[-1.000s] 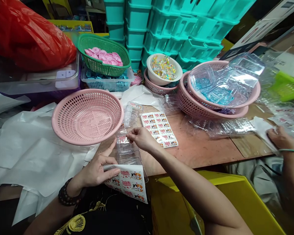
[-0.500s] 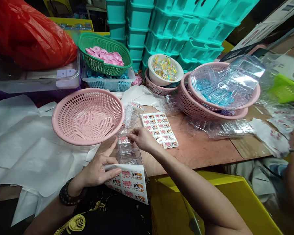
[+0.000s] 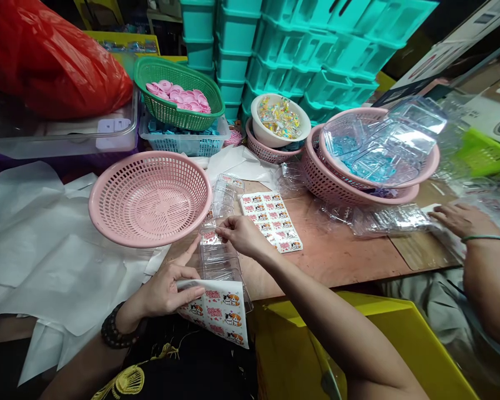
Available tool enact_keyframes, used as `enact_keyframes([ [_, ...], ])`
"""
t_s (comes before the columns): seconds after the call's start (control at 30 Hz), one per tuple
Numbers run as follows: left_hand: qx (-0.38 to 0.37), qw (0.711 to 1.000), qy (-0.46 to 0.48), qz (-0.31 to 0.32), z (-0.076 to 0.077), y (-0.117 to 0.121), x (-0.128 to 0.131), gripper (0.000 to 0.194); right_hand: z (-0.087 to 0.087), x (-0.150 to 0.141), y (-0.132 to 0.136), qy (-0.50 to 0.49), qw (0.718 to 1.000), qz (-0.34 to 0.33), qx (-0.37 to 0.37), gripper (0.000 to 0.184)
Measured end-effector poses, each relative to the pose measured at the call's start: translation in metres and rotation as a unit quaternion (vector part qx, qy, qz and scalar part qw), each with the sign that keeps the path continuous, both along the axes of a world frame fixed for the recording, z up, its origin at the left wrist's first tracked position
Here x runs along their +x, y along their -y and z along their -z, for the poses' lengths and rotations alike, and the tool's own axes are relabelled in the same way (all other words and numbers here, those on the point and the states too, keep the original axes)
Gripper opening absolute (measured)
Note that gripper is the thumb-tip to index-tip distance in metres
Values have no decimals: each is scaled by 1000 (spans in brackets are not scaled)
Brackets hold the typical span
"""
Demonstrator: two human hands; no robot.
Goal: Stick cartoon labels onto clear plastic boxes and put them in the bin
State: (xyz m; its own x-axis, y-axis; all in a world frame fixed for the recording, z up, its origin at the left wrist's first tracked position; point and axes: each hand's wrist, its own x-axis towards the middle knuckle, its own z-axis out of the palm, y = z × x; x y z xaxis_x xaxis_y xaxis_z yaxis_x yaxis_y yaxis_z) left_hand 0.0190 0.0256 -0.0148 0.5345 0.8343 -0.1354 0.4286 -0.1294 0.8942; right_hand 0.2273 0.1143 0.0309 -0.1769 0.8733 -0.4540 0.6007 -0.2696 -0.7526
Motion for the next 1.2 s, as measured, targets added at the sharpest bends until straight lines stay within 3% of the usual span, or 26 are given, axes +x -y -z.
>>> enact_keyframes([
  [0.37, 67, 997, -33, 17, -12, 0, 12, 16, 15, 4, 1, 27, 998, -32, 55, 22],
  [0.47, 69, 996, -50, 30, -11, -2, 15, 17, 15, 1, 6, 94, 990, -47, 97, 22],
  [0.63, 66, 996, -60, 29, -4, -7, 12, 17, 13, -2, 10, 246, 952, -77, 164, 28],
  [0.77, 58, 997, -46, 38, -4, -11, 7, 19, 5, 14, 15, 304, 938, -32, 164, 42],
  [0.87, 66, 995, -54, 46, -14, -9, 6, 23, -12, 27, 37, 205, 968, -12, 143, 38],
  [1.0, 78, 996, -40, 22, -33, 0, 5, 20, -29, 33, 84, 2, 992, -103, 75, 37],
  [1.07, 40, 999, 2, -14, -37, 6, 6, 15, -29, 34, 101, -34, 995, -87, 34, 28],
  [1.13, -31, 996, 52, -67, -37, 10, 6, 24, -27, 37, 109, -68, 996, -51, -3, 27],
  [1.2, -90, 987, 81, -102, -32, 13, 7, 27, -27, 42, 112, -72, 995, -58, -29, 30],
])
